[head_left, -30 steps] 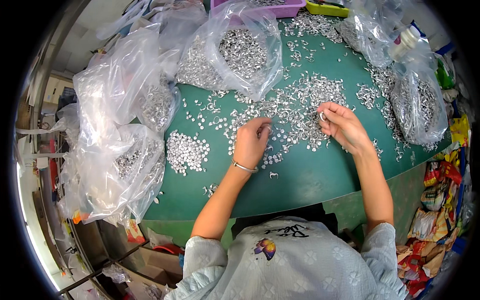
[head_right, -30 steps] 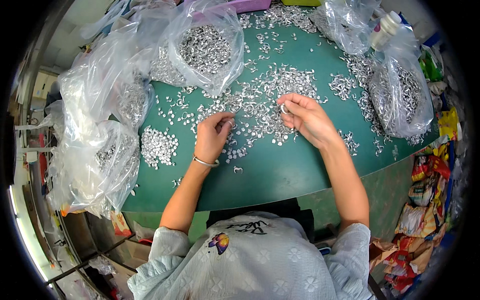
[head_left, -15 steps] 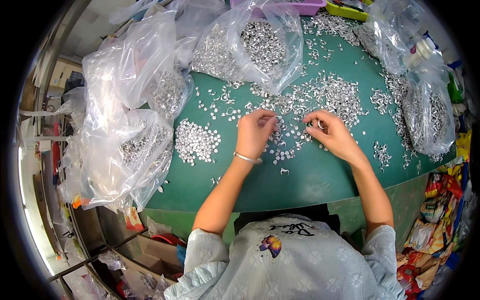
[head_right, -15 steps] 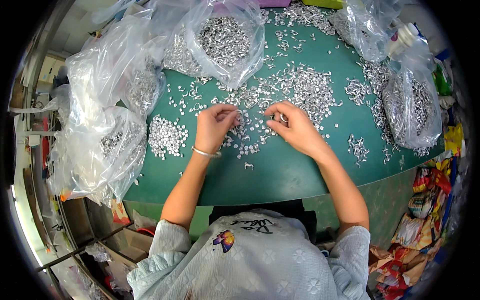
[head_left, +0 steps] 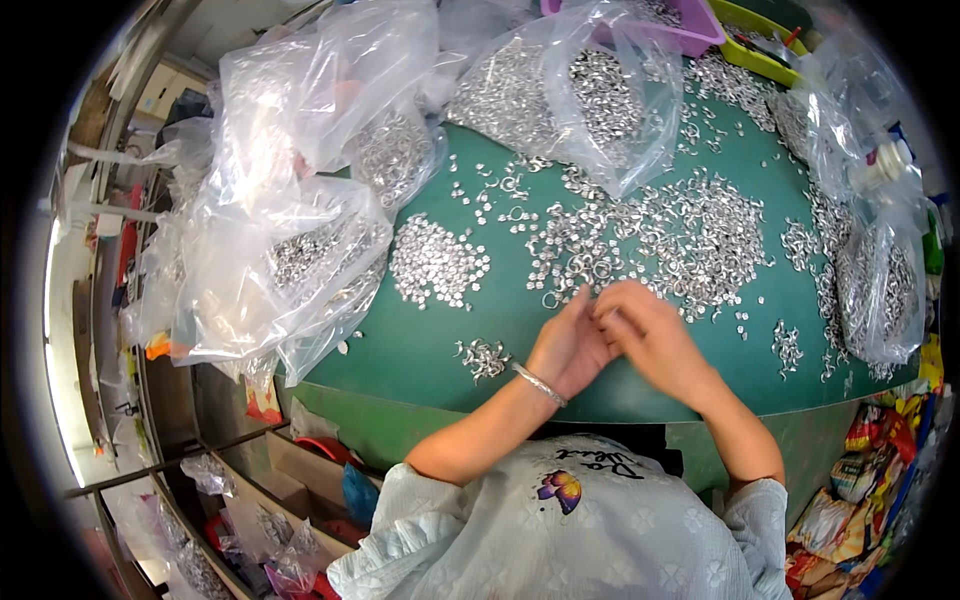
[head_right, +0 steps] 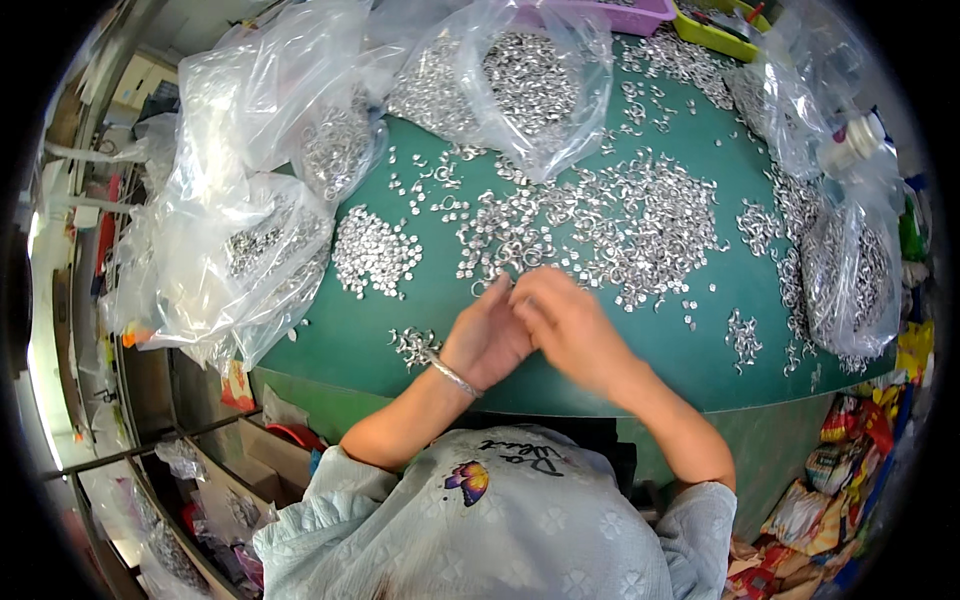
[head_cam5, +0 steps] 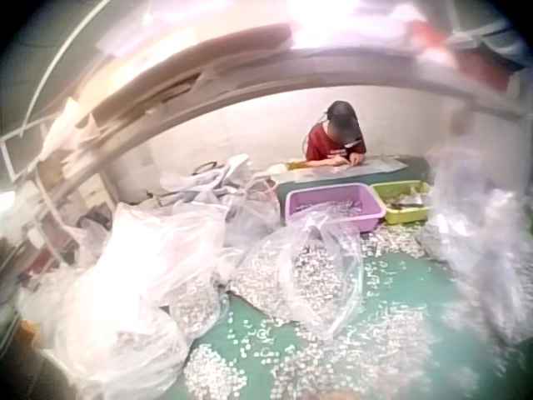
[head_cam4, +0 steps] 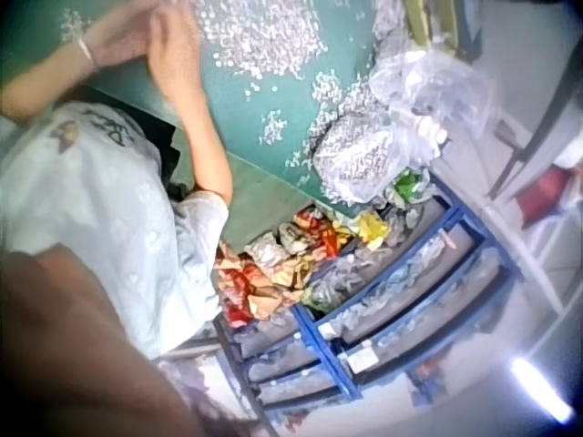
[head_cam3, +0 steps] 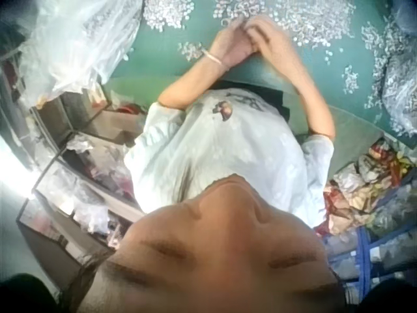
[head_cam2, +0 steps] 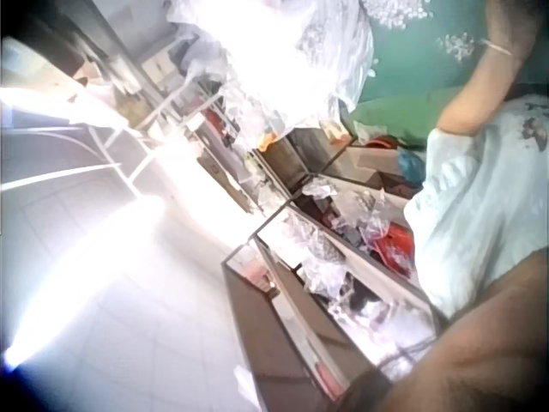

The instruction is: The person sorts small metal rings and components on a green worktable by hand, picking up individual pieces from a scattered pile and grouping them together.

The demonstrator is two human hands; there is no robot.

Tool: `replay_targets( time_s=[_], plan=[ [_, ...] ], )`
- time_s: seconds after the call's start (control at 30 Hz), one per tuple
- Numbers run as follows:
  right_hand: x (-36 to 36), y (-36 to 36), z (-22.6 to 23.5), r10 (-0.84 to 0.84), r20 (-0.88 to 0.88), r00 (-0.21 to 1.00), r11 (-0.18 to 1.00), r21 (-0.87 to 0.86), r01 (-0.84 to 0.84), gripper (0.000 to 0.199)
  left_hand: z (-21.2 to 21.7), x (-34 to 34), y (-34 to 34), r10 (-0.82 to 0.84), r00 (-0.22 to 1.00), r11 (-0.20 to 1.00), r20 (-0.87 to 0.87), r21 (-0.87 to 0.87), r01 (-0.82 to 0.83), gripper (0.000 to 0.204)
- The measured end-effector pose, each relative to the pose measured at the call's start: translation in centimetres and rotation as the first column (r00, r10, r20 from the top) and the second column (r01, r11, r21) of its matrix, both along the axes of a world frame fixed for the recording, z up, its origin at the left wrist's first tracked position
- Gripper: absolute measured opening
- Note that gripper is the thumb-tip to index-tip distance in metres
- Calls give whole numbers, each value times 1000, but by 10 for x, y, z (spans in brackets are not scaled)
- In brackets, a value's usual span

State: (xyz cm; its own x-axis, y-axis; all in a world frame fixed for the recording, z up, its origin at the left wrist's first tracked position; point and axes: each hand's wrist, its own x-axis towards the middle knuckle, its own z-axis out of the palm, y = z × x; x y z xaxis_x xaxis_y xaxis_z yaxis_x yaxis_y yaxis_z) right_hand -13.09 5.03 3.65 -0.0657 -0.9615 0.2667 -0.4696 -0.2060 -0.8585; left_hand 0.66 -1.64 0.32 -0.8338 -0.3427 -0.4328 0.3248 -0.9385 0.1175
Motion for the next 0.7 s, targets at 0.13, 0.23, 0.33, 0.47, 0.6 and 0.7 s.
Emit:
replay_targets(
  time_s=[0.13, 0.23, 0.33, 0.47, 0.6, 0.7],
  plan=[
    [15, 1, 25, 38, -199, 979, 997, -52, -49, 18, 11, 17, 7, 94, 982, 996, 166, -15, -93, 31],
    [-13, 6, 20, -133, -13, 991, 987, 89, 133, 15, 11, 49, -3, 138, 971, 977, 193, -187, -102, 26],
    [-11, 10, 15, -146, -12, 989, 980, 136, 146, 15, 30, 64, -7, 188, 921, 962, 343, -252, -103, 37],
    [6, 12, 22, 118, -57, 991, 971, 214, -103, 17, 30, 77, -32, 246, 936, 951, 252, -247, -183, 38],
    [-3, 20, 7, 110, -121, 987, 972, 221, -81, 18, 75, 90, -85, 529, 845, 712, 75, -581, -394, 36],
    [-8, 26, 0, 92, -106, 990, 960, 272, -60, 18, 152, 78, -144, 705, 708, 463, -29, -737, -492, 25]
  ],
)
